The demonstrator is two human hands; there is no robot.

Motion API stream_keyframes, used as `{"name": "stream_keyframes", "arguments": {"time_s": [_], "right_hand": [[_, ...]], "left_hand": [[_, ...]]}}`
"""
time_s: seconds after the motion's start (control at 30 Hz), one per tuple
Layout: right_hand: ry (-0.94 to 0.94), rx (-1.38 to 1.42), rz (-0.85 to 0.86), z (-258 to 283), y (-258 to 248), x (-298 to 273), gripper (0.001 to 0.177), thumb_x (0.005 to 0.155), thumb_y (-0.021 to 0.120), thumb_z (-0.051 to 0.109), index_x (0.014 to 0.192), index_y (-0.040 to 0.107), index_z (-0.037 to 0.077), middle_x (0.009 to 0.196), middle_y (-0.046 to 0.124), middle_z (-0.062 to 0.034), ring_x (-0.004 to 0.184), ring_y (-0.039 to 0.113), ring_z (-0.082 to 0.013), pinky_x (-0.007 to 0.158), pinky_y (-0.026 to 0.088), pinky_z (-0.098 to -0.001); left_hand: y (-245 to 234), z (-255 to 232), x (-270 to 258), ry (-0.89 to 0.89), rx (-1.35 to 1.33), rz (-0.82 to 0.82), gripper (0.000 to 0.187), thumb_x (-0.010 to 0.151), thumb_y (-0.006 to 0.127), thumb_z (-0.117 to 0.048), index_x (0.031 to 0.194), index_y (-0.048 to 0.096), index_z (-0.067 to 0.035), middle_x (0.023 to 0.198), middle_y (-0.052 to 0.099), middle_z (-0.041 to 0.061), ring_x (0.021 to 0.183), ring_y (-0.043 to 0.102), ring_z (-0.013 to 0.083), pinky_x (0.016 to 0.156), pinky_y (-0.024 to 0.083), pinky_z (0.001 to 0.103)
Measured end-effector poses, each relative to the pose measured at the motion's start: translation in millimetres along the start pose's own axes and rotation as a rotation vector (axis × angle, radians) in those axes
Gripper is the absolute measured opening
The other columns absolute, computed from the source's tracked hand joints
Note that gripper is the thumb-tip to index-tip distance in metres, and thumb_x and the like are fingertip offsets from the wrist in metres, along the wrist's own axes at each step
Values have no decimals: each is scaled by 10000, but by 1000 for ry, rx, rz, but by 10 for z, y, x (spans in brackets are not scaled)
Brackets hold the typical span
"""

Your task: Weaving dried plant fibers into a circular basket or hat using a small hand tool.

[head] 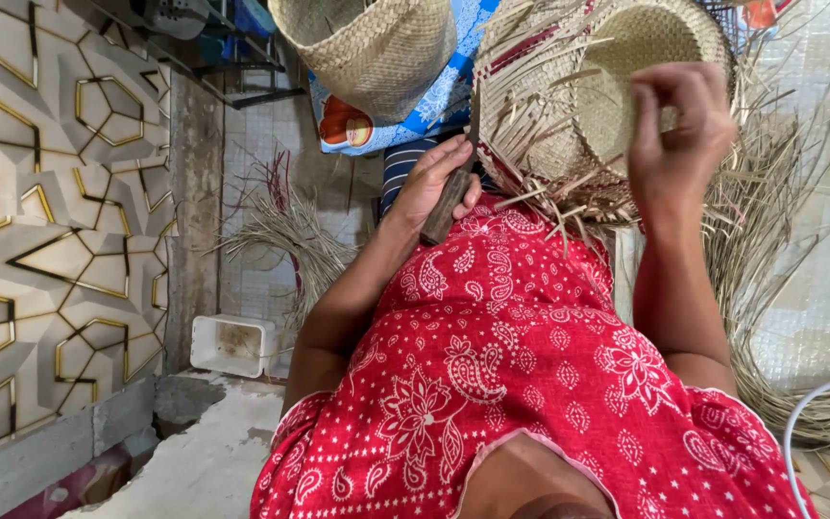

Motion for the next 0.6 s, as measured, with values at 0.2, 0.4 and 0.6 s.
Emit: {"name": "stream_keyframes", "arguments": {"time_s": [0.2,0.4,0.6], "right_hand": [[176,-46,84,75,-19,1,214,1044,631,-110,1239,642,-20,1189,564,-219,926,607,-273,781,640,-380],[136,73,135,249,240,4,417,1000,647,-121,1365,525,39,1257,511,-206,1031,528,-276,935,518,-375],[248,-125,574,186,723,-306,448,1154,339,280,1546,340,65,1396,592,-306,1008,690,-428,807,624,-509]], "left_hand": [[7,5,2,-15,10,5,151,1075,556,-126,1173,445,-98,644,595,211,425,548,232,363,458,296],[-2,14,4,-7,9,-24,163,1067,565,-122,1174,448,-85,611,553,195,445,568,228,347,460,289],[-45,17,-1,9,36,-2,92,1077,560,-148,1113,490,-100,635,596,194,435,553,215,365,453,282]]}}
Point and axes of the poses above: each hand's wrist, its own x-axis towards the middle knuckle, its own y-axis out of the palm, z = x × y, the point moved 4 cm from there along x, towards the middle knuckle
